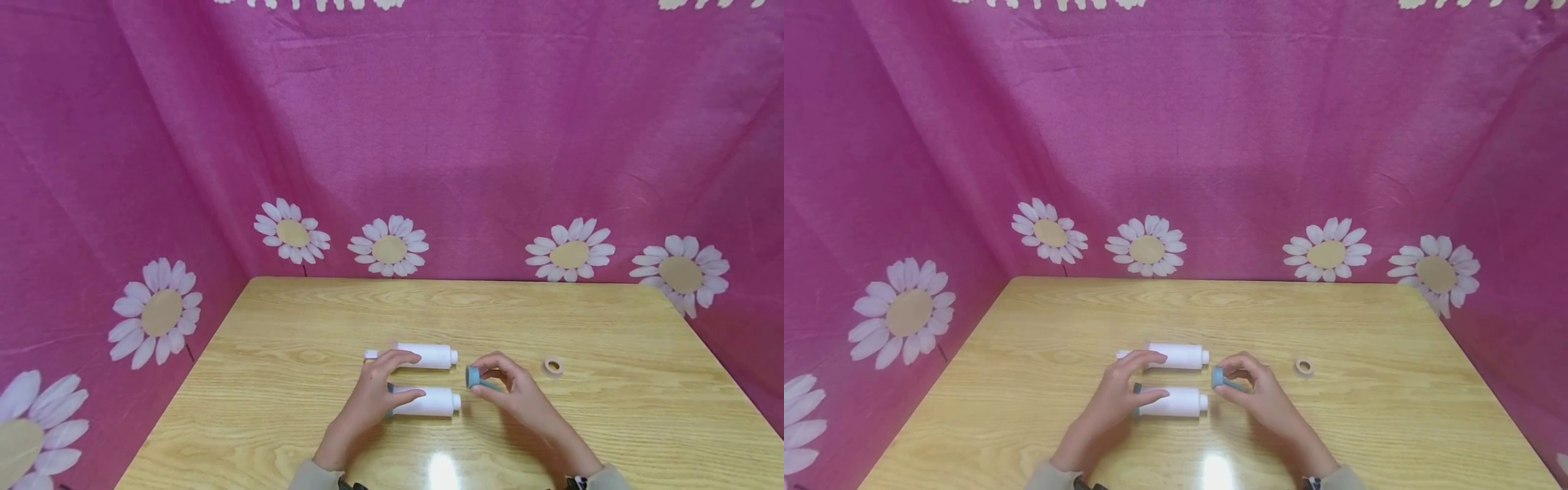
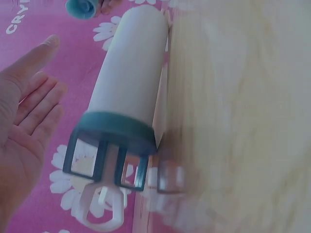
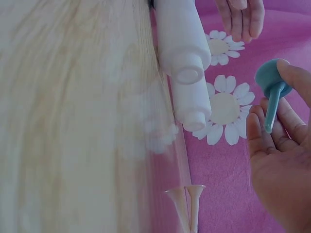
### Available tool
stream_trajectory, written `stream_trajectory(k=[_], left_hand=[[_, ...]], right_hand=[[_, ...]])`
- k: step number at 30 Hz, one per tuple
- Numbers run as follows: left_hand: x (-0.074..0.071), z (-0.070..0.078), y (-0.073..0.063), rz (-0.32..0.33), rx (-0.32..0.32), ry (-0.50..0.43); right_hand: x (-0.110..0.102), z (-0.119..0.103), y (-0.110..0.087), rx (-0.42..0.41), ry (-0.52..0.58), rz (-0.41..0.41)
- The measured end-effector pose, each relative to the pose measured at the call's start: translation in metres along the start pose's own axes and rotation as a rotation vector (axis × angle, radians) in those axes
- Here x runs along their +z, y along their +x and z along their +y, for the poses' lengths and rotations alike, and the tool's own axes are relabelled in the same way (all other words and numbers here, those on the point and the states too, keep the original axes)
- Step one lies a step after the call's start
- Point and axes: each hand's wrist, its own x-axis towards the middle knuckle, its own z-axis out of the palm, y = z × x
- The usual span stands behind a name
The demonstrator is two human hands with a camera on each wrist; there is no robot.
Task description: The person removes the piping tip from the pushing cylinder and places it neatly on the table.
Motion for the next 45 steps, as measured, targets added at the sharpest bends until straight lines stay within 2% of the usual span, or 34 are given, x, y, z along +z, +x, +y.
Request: stream_trajectory(k=[11, 19, 26, 36, 40, 45], left_hand=[[0.014, 0.004, 0.002, 0.014, 0.052, -0.001], [0.021, 0.016, 0.006, -0.058, -0.002, -0.002], [0.026, 0.017, 0.009, -0.065, 0.079, -0.031], [0.029, 0.017, 0.010, -0.071, 0.104, -0.060], [0.028, 0.017, 0.009, -0.059, 0.097, -0.055], [0.027, 0.017, 0.009, -0.042, 0.087, -0.039]], right_hand=[[0.012, -0.002, 0.006, -0.052, 0.009, -0.028], [0.018, -0.005, 0.007, -0.014, 0.000, -0.067], [0.023, -0.008, 0.006, -0.024, 0.018, -0.090], [0.024, -0.010, 0.005, -0.052, 0.019, -0.101], [0.021, -0.011, 0.003, 0.000, 0.030, -0.083], [0.014, -0.011, 0.002, 0.141, 0.034, -0.021]])
